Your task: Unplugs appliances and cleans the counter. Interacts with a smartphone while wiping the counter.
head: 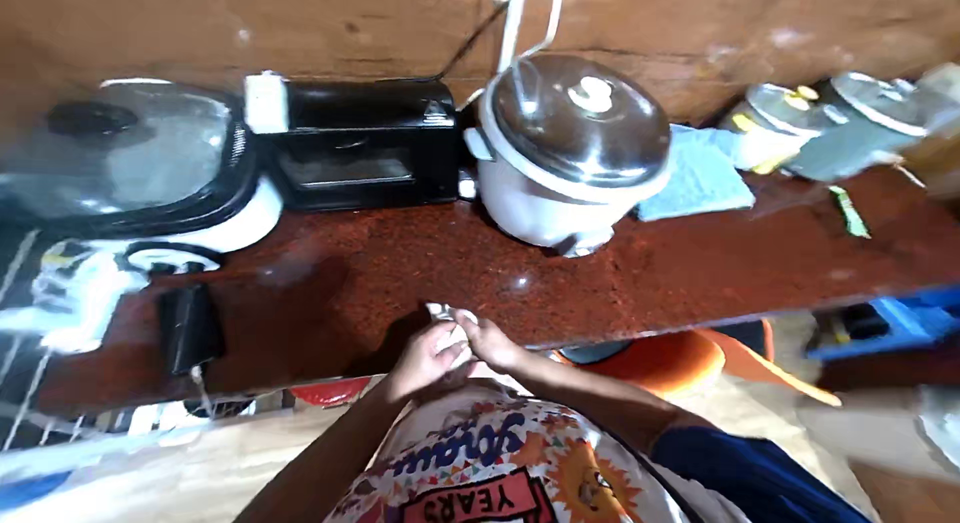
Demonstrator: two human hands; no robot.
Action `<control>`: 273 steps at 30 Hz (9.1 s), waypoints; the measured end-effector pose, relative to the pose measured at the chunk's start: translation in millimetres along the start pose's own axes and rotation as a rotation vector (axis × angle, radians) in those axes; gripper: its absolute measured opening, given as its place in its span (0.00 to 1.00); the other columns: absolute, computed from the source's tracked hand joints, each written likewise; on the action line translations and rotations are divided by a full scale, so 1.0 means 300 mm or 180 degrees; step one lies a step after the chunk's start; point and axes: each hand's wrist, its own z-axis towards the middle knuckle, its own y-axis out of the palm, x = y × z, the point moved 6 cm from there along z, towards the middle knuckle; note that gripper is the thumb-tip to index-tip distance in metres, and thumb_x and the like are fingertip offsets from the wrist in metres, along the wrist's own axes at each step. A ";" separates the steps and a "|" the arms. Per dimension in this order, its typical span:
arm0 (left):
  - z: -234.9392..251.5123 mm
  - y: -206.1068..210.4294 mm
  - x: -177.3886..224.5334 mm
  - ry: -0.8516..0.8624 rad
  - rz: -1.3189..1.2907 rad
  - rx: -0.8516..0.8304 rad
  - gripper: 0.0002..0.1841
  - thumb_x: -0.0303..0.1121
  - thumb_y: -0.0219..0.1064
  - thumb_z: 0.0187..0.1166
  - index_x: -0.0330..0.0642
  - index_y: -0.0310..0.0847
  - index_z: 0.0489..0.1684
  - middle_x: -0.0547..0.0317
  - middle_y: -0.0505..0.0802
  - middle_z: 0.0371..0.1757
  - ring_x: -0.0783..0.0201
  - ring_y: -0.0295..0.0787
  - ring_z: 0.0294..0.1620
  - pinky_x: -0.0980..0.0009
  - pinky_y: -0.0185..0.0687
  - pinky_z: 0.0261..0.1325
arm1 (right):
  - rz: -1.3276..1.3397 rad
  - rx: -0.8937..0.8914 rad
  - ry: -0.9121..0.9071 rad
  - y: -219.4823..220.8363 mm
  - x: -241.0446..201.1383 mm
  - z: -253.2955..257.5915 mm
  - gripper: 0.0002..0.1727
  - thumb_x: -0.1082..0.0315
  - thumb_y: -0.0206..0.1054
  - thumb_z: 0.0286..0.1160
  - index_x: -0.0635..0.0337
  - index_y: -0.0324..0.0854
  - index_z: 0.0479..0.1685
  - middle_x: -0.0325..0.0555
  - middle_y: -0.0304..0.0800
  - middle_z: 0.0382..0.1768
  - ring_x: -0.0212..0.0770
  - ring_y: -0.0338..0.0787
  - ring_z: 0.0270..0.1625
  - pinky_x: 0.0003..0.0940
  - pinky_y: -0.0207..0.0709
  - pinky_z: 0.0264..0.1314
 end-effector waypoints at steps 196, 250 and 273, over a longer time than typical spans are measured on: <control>-0.369 -1.163 -0.619 -0.1919 0.2670 0.1240 0.33 0.59 0.60 0.83 0.65 0.67 0.89 0.53 0.63 0.94 0.44 0.52 0.94 0.38 0.39 0.92 | 0.0128 0.0684 0.0217 0.634 -0.082 0.470 0.21 0.64 0.48 0.95 0.62 0.70 0.79 0.56 0.84 0.67 0.44 0.87 0.62 0.43 0.82 0.64; -0.126 -0.670 -0.143 -0.1682 -0.2105 0.0590 0.25 0.45 0.48 0.96 0.44 0.67 0.85 0.47 0.81 0.76 0.59 0.80 0.72 0.56 0.78 0.71 | 0.1680 -0.0552 -0.0404 0.575 -0.184 0.147 0.32 0.38 0.27 0.92 0.36 0.58 0.86 0.47 0.87 0.65 0.45 0.91 0.58 0.42 0.89 0.53; -0.286 -1.004 -0.511 -0.1812 0.2781 0.0782 0.32 0.60 0.56 0.86 0.68 0.64 0.91 0.43 0.53 0.96 0.26 0.33 0.95 0.16 0.26 0.83 | 0.1880 0.0294 -0.0745 0.407 -0.204 0.149 0.26 0.45 0.36 0.95 0.44 0.61 0.83 0.46 0.88 0.60 0.43 0.91 0.58 0.43 0.88 0.57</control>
